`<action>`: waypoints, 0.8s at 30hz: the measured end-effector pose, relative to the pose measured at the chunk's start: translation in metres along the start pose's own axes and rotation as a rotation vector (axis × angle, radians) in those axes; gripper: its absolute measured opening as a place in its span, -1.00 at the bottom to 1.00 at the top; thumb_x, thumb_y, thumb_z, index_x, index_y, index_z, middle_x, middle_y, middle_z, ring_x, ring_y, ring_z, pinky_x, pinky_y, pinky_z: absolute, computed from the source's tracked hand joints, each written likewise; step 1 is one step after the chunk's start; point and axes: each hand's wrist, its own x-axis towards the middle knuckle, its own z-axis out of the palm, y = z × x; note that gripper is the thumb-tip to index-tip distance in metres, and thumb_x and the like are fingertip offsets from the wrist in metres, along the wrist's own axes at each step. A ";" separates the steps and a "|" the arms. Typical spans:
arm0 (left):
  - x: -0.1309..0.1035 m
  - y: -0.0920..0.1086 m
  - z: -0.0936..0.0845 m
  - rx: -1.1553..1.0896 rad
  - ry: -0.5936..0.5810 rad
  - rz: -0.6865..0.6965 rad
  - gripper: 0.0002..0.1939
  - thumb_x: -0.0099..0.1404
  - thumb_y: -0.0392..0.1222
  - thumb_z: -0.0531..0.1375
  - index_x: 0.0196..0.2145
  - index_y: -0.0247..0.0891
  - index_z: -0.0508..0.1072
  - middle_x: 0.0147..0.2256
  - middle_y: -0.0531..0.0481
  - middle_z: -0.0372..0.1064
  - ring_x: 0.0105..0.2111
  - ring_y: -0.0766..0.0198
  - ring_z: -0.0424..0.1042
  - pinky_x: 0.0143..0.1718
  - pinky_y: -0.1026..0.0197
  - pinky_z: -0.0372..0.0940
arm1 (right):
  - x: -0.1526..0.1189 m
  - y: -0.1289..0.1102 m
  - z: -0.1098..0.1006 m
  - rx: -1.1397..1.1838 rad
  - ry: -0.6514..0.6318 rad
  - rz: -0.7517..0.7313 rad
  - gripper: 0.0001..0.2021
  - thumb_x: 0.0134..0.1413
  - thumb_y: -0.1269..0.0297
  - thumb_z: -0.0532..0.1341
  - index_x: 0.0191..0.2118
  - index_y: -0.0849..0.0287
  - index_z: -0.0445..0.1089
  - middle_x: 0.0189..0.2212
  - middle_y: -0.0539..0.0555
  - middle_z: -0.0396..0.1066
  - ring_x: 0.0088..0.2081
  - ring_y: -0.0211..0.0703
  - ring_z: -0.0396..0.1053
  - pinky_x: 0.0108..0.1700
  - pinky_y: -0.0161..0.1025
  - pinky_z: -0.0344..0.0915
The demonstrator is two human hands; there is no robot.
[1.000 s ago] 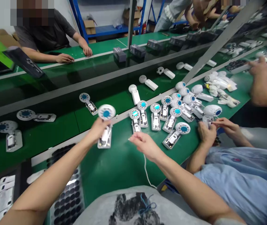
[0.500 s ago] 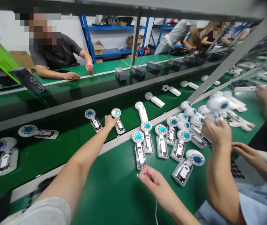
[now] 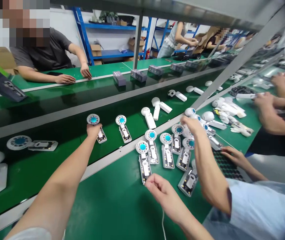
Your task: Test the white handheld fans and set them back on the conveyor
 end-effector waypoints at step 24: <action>-0.250 0.013 -0.086 -0.350 -0.743 0.023 -0.72 -0.04 -0.09 0.32 -0.45 -0.26 0.32 -0.60 0.15 0.22 -0.62 0.43 0.17 -0.55 0.33 0.13 | -0.022 -0.034 0.051 -0.193 -0.036 -0.288 -0.85 0.16 0.23 0.05 -0.39 0.16 0.22 -0.62 -0.13 0.17 -0.58 -0.36 0.08 -0.49 -0.36 0.06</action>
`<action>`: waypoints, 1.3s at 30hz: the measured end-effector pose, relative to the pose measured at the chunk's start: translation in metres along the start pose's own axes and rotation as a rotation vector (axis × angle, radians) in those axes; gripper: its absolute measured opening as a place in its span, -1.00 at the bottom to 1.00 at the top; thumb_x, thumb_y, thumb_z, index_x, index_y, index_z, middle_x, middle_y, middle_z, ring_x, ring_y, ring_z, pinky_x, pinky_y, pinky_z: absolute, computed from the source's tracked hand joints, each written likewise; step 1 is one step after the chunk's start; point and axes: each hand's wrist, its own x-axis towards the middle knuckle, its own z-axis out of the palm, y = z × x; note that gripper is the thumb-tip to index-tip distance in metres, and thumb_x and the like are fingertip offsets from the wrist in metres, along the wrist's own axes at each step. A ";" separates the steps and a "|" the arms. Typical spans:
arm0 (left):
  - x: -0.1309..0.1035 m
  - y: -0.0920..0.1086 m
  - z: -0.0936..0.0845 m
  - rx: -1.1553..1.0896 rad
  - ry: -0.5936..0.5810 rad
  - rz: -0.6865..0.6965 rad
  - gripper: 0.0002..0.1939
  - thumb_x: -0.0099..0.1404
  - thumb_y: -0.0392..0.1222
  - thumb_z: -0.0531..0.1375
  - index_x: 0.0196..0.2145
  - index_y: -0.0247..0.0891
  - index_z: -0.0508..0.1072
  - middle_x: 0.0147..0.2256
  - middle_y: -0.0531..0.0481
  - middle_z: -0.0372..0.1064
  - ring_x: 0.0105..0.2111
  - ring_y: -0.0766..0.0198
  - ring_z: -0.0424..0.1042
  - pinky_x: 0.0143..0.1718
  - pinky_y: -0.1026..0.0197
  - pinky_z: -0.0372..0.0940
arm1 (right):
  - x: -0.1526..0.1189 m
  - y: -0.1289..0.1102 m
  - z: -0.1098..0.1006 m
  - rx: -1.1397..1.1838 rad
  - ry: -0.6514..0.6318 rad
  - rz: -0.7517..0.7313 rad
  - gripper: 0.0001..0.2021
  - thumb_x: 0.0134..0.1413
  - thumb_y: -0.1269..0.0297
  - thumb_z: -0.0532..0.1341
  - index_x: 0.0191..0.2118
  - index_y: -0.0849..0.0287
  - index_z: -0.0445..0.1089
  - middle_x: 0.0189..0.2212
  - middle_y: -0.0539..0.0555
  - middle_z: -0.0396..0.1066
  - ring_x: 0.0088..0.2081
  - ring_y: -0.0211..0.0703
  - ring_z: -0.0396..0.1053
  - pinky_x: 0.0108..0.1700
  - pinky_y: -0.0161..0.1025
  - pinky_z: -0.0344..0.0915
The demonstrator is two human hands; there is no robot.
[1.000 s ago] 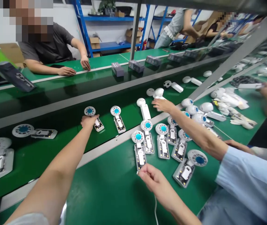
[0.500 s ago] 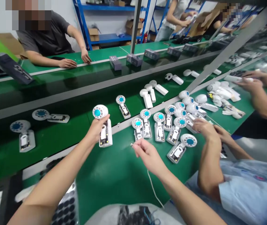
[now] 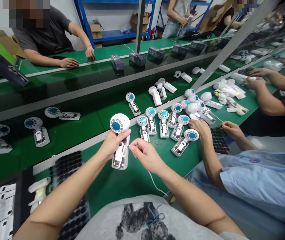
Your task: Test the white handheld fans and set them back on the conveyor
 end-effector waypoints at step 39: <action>0.215 -0.030 -0.120 0.499 1.066 -0.076 -0.24 -0.11 0.11 0.31 -0.03 -0.33 0.20 0.10 -0.38 0.03 0.12 -0.17 0.08 0.06 -0.08 0.06 | 0.008 0.062 -0.044 0.272 0.071 0.360 -0.57 0.01 -0.17 0.11 -0.47 0.16 0.16 -0.64 -0.16 -0.16 -0.59 -0.37 -0.21 -0.57 -0.34 -0.25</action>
